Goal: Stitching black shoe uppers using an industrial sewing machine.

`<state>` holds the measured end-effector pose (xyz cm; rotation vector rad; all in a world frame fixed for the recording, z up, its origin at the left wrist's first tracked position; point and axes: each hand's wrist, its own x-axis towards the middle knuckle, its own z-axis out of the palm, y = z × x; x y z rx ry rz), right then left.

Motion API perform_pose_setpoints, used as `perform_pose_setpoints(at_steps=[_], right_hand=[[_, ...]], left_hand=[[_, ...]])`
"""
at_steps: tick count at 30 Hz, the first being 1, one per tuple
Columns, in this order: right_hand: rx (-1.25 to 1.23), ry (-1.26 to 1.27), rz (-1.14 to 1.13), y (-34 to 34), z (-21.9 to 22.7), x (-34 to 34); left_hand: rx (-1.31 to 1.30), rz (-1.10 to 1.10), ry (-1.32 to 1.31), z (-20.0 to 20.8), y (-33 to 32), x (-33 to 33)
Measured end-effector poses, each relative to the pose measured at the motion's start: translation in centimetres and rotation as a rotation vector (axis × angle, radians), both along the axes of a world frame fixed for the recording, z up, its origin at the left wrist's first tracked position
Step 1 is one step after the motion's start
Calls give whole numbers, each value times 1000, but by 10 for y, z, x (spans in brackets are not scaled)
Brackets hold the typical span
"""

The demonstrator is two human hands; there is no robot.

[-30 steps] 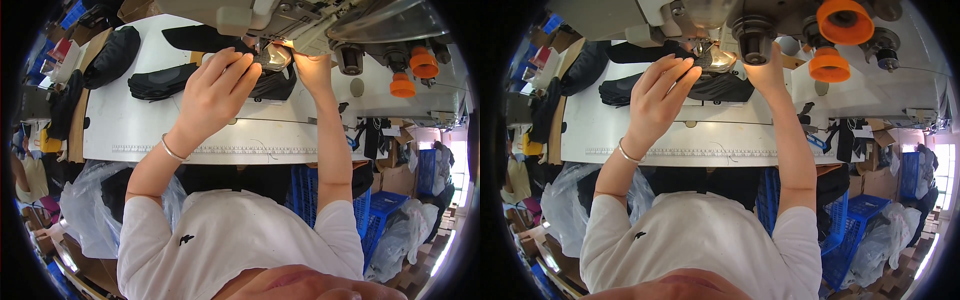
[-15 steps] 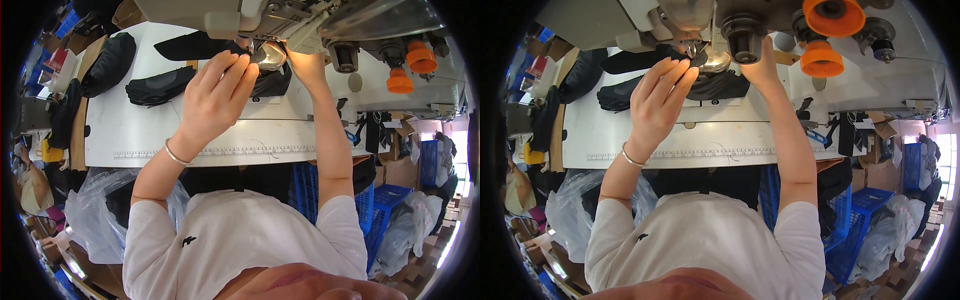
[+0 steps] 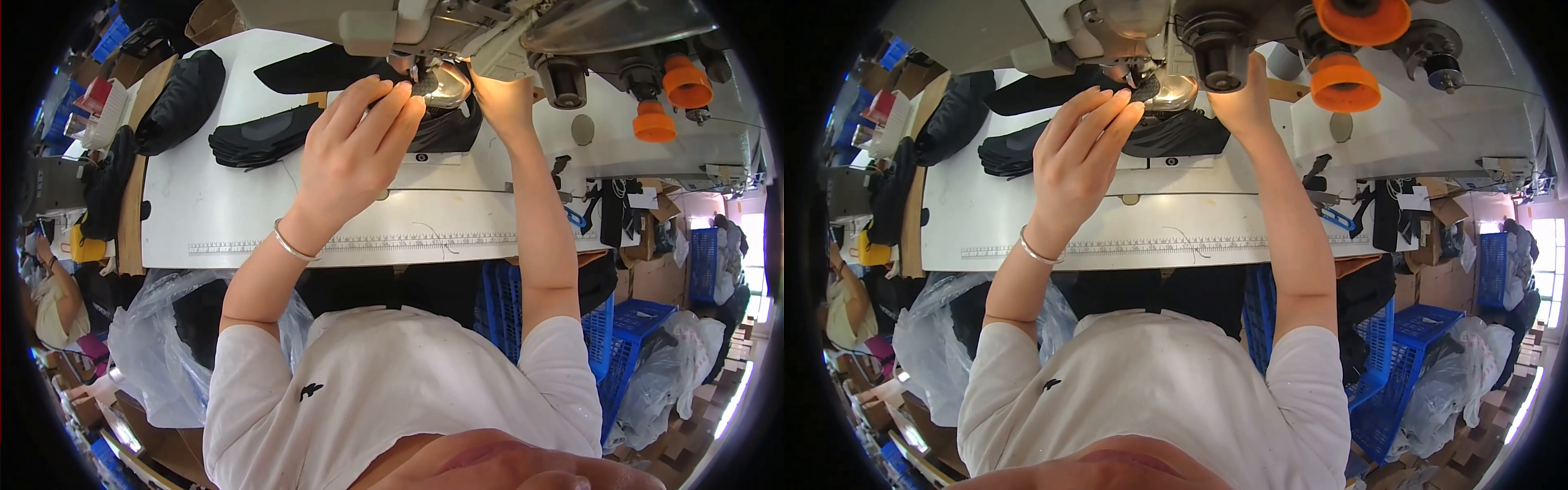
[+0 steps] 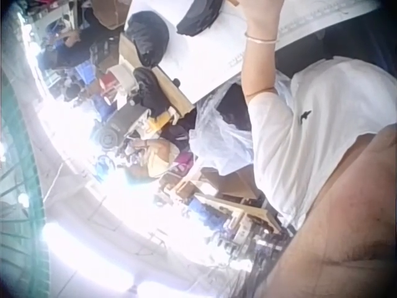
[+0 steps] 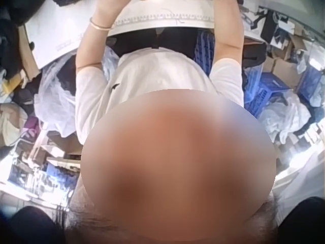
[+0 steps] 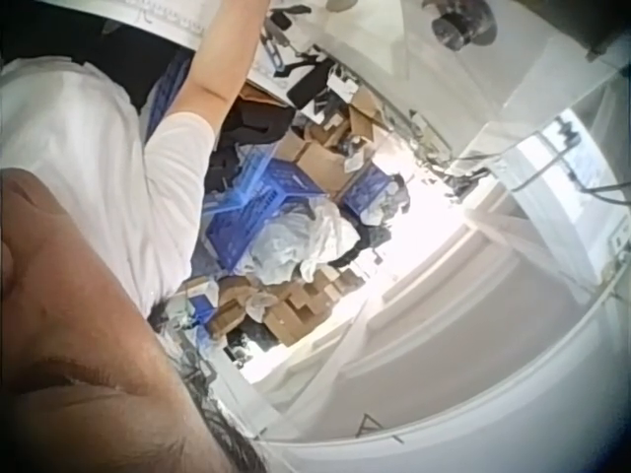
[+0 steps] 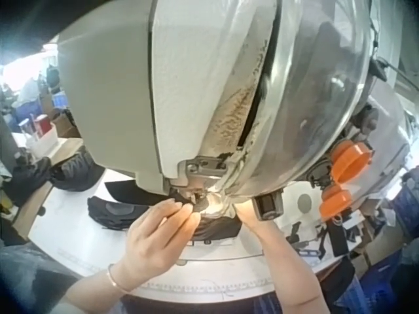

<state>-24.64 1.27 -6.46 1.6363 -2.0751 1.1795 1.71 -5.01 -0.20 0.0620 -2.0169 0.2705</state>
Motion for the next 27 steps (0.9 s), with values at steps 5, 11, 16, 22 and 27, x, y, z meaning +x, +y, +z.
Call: perform_pose_setpoints(at_steps=[5, 11, 16, 22, 27], right_hand=[[-122, 302, -4, 4, 11, 5], [-49, -256, 58, 8, 4, 6], [-16, -286, 75, 6, 9, 9], [-112, -296, 91, 0, 4, 7], [-260, -453, 136, 4, 21, 36]], left_hand=[[1, 4, 10, -2, -2, 1], [23, 3, 6, -3, -1, 0], [43, 5, 15, -4, -1, 1], [90, 35, 20, -5, 2, -2], [144, 45, 48, -3, 9, -4]])
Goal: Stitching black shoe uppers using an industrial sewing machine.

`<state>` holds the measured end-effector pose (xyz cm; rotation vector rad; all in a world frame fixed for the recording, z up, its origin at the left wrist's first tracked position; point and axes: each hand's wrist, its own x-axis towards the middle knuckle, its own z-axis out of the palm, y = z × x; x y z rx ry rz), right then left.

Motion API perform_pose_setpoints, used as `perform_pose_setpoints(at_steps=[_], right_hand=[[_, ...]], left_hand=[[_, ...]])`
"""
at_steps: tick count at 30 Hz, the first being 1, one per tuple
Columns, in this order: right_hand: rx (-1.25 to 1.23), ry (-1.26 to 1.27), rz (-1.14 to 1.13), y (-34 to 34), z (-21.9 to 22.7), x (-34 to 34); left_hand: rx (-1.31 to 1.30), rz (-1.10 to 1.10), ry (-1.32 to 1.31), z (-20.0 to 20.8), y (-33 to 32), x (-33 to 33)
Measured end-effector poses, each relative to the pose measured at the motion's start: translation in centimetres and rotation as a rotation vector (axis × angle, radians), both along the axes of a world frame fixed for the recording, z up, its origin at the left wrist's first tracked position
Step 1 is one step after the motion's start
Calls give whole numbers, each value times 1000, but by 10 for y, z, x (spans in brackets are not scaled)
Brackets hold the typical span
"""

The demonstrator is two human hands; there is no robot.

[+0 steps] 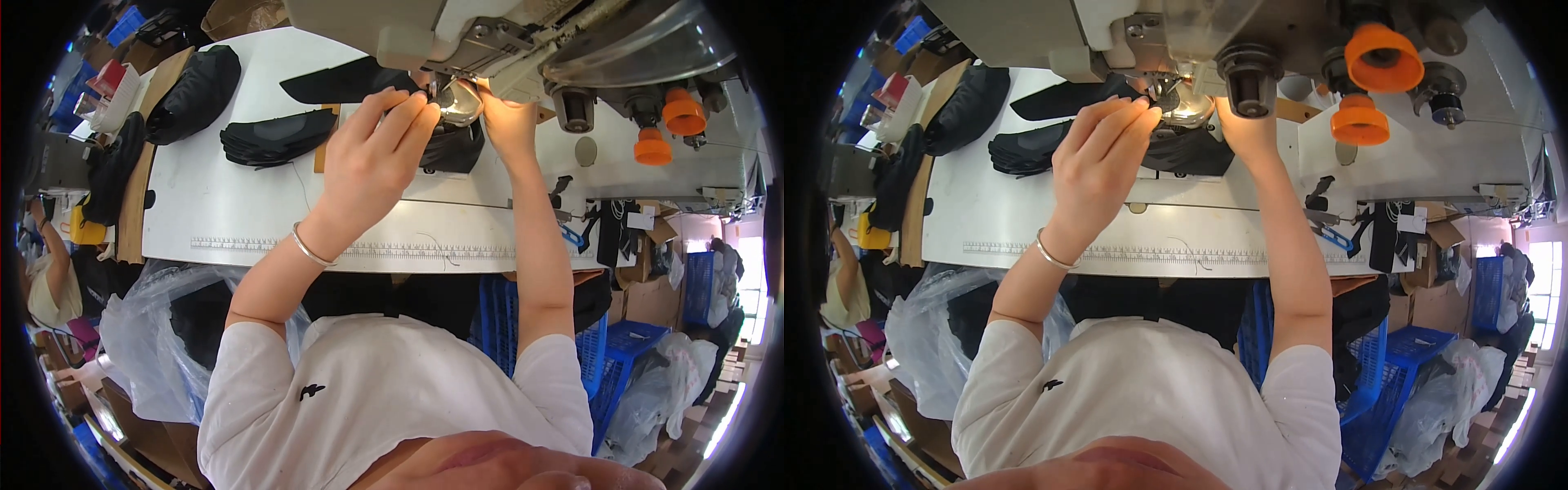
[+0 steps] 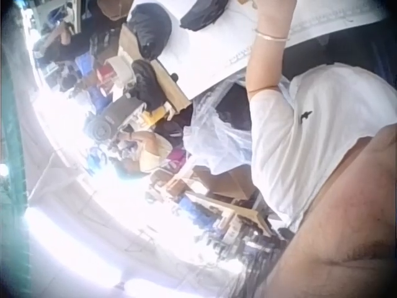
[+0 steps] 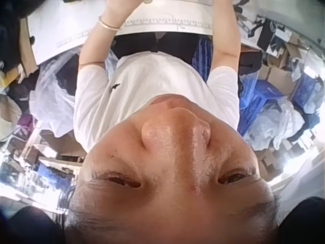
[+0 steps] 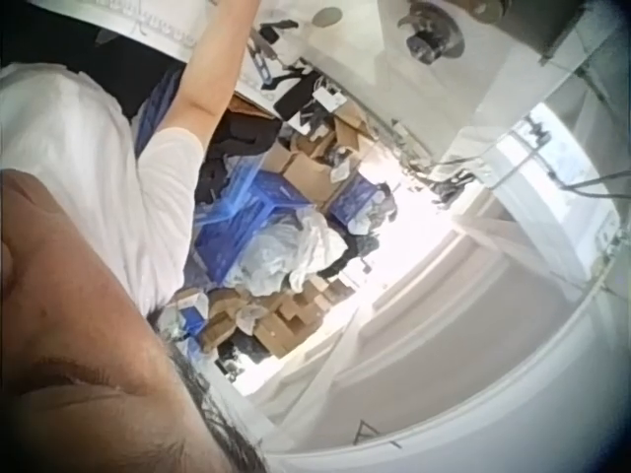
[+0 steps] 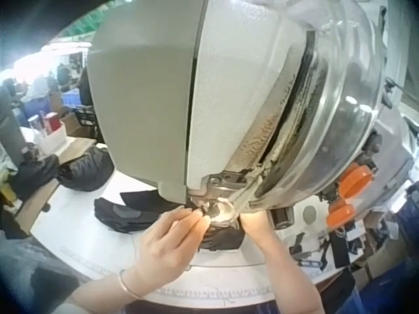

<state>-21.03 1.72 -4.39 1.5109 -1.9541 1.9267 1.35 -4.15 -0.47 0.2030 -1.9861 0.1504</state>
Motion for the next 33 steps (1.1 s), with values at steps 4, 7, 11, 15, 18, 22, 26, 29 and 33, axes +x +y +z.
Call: perform_pose_setpoints(at_steps=[4, 7, 11, 15, 18, 22, 26, 29, 33], right_hand=[[171, -60, 17, 17, 4, 20], [43, 305, -280, 42, 16, 63], [-53, 408, -99, 58, 12, 115], [46, 411, -191, 42, 28, 145], [135, 368, -253, 47, 35, 139], [213, 338, -246, 62, 45, 123], [216, 155, -160, 62, 54, 106], [218, 143, -100, 62, 59, 102], [246, 84, -71, 62, 60, 100]], left_hand=[[163, -8, -66, 25, 8, 16], [236, 40, 26, 49, -36, 62], [416, 68, -104, 64, -115, 66], [796, -493, -406, 29, -118, 39], [310, -502, -297, 29, -86, 31], [16, -422, -175, 18, -45, 30], [3, -383, -126, 6, -32, 21], [-68, -339, -118, 7, -27, 19], [-79, -297, -124, 7, -24, 21]])
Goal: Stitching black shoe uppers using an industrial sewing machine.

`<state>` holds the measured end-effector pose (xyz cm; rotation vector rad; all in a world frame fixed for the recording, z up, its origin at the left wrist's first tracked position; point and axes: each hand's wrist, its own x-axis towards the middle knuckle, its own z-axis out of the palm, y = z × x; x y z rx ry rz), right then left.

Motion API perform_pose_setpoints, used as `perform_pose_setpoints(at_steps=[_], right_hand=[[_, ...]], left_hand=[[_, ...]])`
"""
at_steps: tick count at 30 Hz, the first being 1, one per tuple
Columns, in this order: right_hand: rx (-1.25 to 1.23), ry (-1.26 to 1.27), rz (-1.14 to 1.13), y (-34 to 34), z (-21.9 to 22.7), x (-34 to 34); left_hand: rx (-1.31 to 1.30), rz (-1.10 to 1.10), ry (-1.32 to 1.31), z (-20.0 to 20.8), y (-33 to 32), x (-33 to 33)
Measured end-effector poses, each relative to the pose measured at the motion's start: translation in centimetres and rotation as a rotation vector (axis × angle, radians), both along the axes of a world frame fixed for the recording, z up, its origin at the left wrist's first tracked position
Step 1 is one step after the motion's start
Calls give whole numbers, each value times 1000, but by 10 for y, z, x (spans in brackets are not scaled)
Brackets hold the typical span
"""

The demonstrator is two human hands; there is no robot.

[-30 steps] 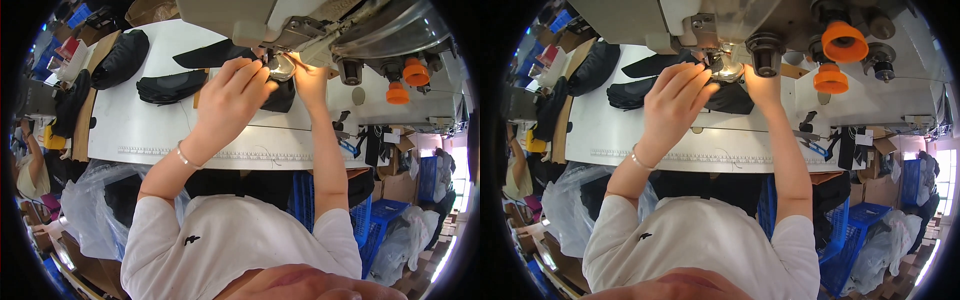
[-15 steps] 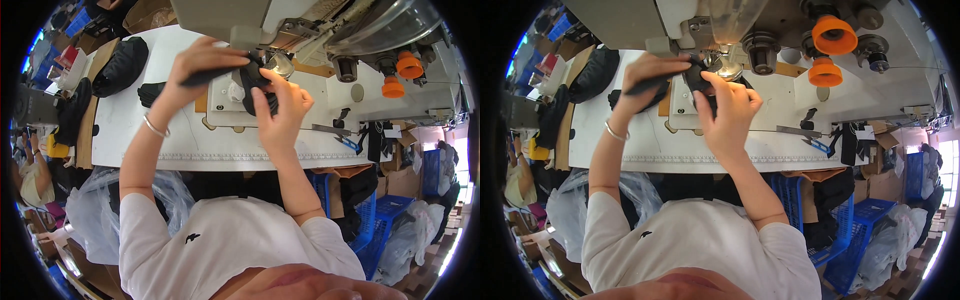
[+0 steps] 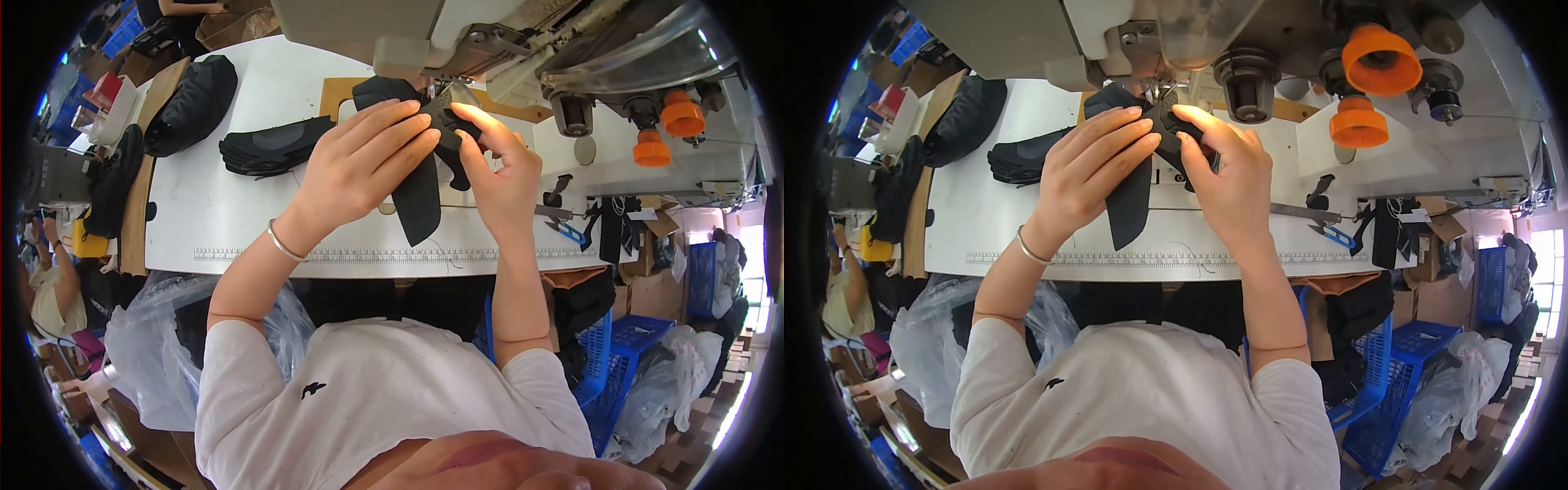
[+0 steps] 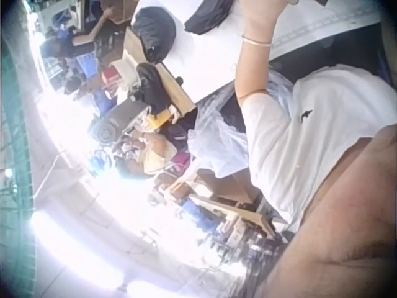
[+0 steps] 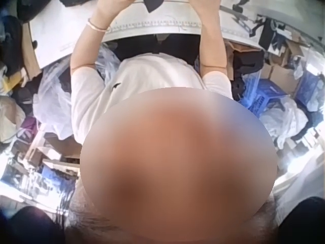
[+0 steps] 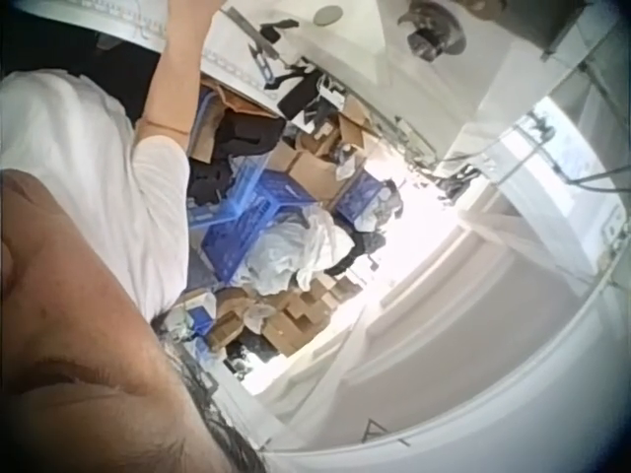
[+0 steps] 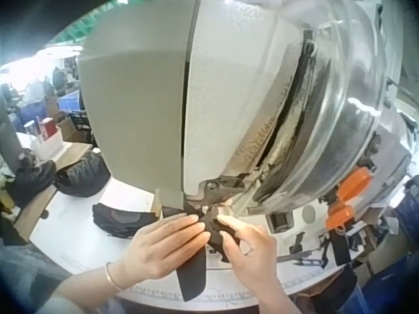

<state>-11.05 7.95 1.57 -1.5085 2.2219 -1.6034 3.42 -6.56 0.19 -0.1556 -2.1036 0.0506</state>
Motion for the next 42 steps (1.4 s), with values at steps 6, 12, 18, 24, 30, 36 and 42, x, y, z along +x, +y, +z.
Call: perform_pose_setpoints(at_steps=[6, 12, 18, 24, 30, 36, 42], right_hand=[[-5, -68, 31, 1, 3, -1], [30, 52, -25, 3, 3, 2], [-16, 126, -27, 1, -3, -3], [-16, 5, -3, 0, -1, -3], [-32, -22, 22, 0, -1, -6], [-20, -22, 34, 2, -3, -9], [52, -127, 32, 2, 5, -15]], left_hand=[[85, 12, -39, 3, 4, 2], [83, 46, -26, 4, 11, 1], [48, 87, -14, 3, 16, -3], [-17, 113, 19, 1, 16, -5], [-34, 147, 23, -1, 21, -5], [-26, 153, 17, -4, 25, -6], [-27, 159, 22, -6, 22, -13]])
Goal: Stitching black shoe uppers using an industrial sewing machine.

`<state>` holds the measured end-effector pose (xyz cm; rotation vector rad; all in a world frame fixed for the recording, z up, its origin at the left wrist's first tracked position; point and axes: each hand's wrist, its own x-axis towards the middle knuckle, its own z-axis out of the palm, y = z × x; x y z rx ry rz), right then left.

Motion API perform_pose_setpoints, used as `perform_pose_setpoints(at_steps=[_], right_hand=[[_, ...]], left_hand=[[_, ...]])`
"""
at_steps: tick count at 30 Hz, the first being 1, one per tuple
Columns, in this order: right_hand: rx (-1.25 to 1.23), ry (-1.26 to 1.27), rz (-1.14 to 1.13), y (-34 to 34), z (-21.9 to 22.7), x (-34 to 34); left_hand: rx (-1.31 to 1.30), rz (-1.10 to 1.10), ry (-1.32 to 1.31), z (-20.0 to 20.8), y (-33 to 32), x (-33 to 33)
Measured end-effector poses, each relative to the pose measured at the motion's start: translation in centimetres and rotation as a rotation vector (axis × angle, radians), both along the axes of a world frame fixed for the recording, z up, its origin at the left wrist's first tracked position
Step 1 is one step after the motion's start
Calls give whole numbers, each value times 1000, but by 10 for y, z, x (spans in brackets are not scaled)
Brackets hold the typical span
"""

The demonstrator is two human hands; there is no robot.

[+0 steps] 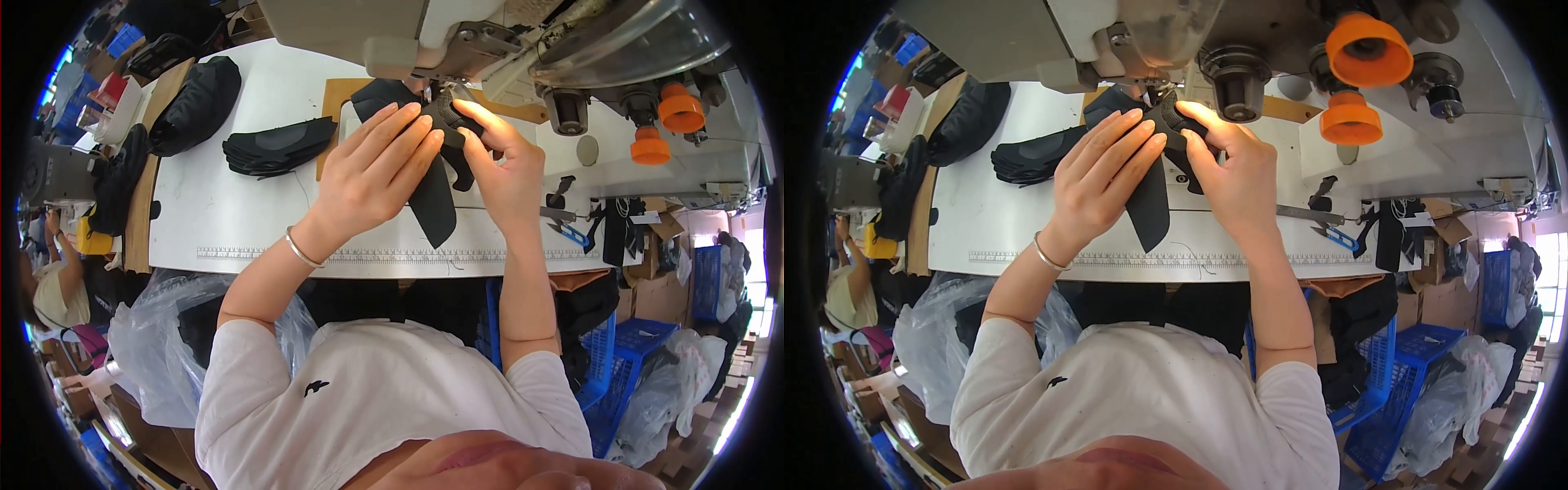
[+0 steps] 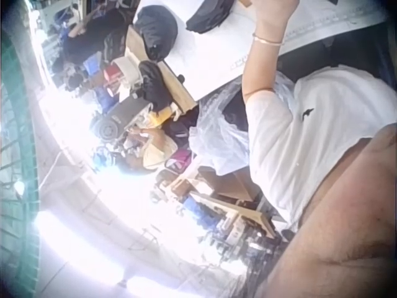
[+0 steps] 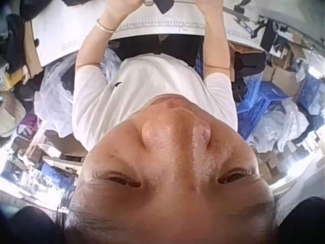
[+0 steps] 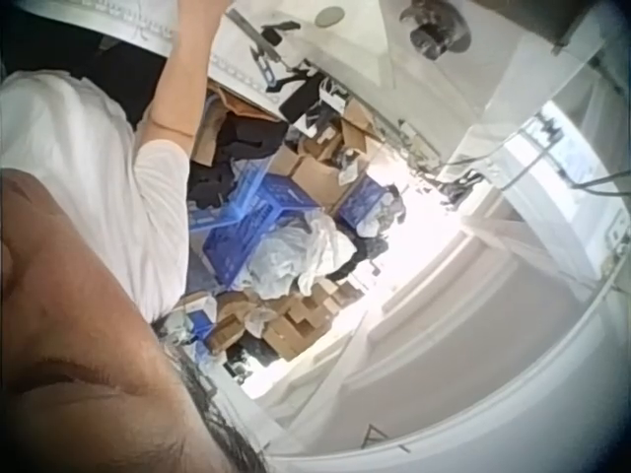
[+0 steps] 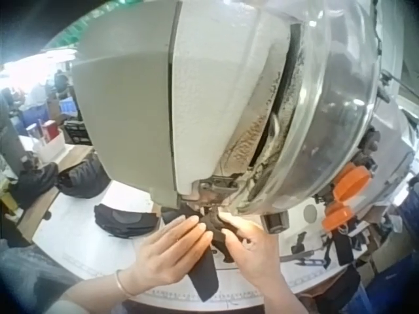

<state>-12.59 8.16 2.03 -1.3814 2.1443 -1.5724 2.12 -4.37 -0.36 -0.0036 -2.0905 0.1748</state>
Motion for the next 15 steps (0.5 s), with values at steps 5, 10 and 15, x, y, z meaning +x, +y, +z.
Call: perform_pose_setpoints(at_steps=[5, 10, 15], right_hand=[[4, -136, 73, -12, 0, 3], [-22, -57, 61, -12, -6, 13], [-219, -109, 139, 2, -40, -12]], left_hand=[[25, 10, 36, 2, -9, 3], [332, -123, 201, 9, -2, 14], [306, -119, 267, -8, 10, -11]])
